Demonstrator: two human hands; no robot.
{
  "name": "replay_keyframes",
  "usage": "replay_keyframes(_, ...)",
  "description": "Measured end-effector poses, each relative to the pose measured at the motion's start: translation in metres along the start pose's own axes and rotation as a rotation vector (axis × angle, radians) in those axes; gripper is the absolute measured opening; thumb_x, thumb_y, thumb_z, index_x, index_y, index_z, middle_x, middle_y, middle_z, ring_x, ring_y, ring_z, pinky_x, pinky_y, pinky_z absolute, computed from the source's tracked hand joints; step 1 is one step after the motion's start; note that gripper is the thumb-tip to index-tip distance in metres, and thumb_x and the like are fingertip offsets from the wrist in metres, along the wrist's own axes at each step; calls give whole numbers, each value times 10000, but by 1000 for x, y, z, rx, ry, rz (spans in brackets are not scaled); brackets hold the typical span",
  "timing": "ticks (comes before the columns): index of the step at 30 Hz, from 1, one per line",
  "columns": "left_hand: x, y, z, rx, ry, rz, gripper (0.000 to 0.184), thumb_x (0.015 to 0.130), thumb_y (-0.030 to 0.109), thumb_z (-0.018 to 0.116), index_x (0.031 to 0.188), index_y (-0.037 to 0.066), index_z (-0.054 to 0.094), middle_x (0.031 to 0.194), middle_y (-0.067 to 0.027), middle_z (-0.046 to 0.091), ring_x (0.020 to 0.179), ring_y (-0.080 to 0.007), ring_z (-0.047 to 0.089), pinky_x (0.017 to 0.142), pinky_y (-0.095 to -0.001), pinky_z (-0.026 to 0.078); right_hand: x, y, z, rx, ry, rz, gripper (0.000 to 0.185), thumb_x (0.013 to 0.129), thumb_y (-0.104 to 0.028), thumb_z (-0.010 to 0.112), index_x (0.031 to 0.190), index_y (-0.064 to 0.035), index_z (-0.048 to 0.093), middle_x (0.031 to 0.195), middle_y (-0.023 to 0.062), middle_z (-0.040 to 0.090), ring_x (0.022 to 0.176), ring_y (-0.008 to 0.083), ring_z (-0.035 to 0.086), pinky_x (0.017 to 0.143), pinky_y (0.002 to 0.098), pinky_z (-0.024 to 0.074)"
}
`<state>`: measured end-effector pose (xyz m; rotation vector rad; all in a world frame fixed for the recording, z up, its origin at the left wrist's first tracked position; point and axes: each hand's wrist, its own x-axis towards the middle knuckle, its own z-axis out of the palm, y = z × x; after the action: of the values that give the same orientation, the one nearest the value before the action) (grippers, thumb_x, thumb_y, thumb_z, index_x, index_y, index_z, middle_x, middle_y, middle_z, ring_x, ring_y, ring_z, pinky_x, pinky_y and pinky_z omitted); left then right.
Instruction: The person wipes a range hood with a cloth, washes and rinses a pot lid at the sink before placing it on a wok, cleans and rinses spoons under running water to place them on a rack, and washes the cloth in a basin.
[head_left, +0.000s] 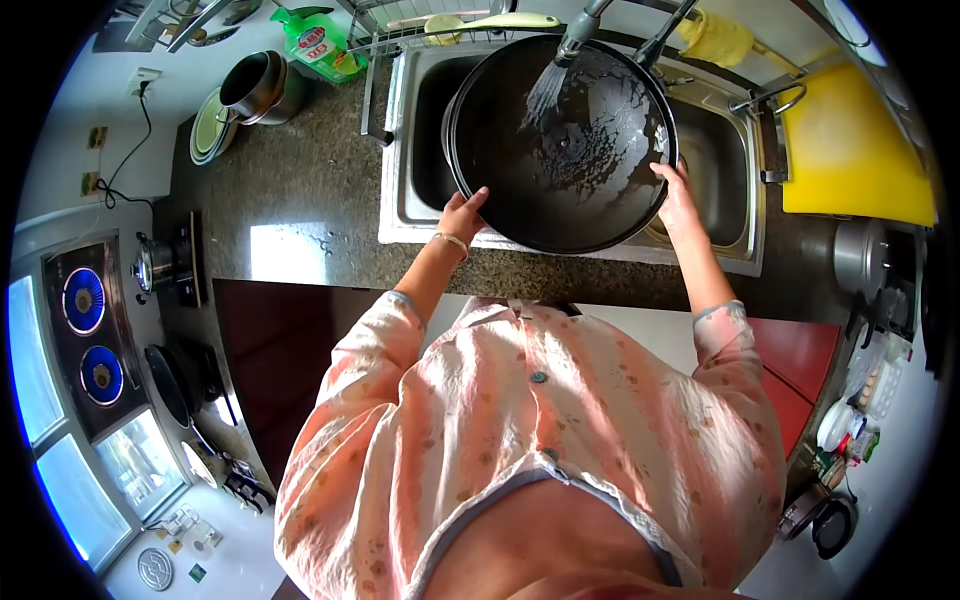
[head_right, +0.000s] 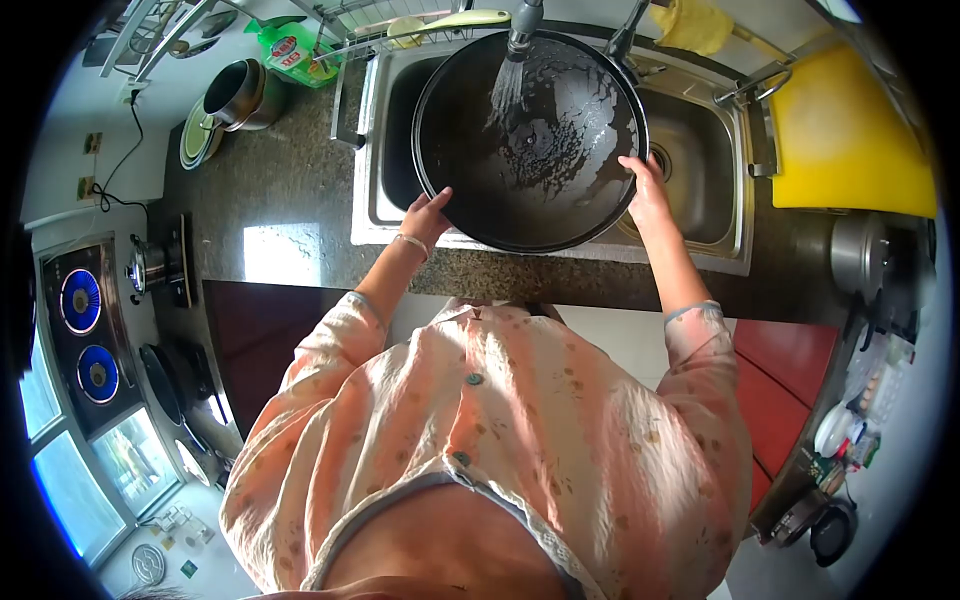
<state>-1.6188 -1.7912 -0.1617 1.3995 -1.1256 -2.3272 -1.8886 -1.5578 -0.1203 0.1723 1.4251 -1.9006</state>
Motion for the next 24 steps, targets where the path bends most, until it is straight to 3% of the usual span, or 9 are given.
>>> replay_keyframes(4,2,16,4,-84,-65,-21,234,828,81,630,1034,22,536,968,-83,620,889,-218,621,764,-359,534,28,25,-12,171,-105,100,136,752,-56,598,886,-63,575,845,73,615,769,220,615,704,343,522)
replay_keyframes(5,4,19,0,-105,-59,94,223,814,64,635,1017,42,545,928,-66,627,818,-186,625,688,-322,538,39,35,-11,224,-165,167,114,756,-64,599,868,-46,586,805,91,631,758,233,623,726,346,522)
replay_keyframes(10,-22,62,-14,80,59,381,251,782,42,627,1021,57,553,781,-6,611,610,-98,582,501,-222,503,62,75,20,229,-175,328,232,732,-110,640,954,-66,586,959,63,628,945,205,579,854,368,464)
replay_keyframes(15,-40,79,-38,234,255,465,149,722,96,640,847,33,590,584,27,515,464,-56,445,395,-213,339,68,67,31,-153,-13,-150,324,827,-271,634,1088,-149,486,991,4,519,870,124,519,787,310,456)
replay_keyframes(16,-43,80,-38,225,268,468,149,722,96,640,847,33,590,584,27,515,464,-56,445,395,-213,339,71,51,23,-304,18,-279,502,855,-306,609,1255,-106,381,1162,53,487,1044,162,488,880,324,424)
replay_keyframes(18,-54,87,-42,304,246,418,142,760,25,599,895,4,563,723,-44,612,556,-119,593,474,-220,487,83,18,21,-467,142,-535,813,870,-311,592,1402,28,80,1404,183,284,1279,259,329,1051,323,260)
replay_keyframes(21,-77,96,-24,352,284,402,179,758,84,617,908,2,565,715,-38,604,528,-95,556,440,-211,450,125,-14,24,-646,421,-664,772,853,-314,608,1378,43,168,1389,221,300,1293,277,312,1055,337,257)
replay_keyframes(22,-82,98,-16,312,286,404,192,757,81,613,924,1,565,718,-41,606,539,-100,569,447,-217,466,126,-28,35,-672,371,-660,851,850,-322,603,1398,56,74,1461,229,146,1327,291,260,1078,350,226)
replay_keyframes(24,-81,96,-15,313,271,442,219,757,79,607,957,1,561,724,-46,608,578,-117,599,476,-236,510,137,-32,58,-610,395,-579,913,839,-335,611,1398,63,9,1483,220,25,1367,281,160,1102,339,157)
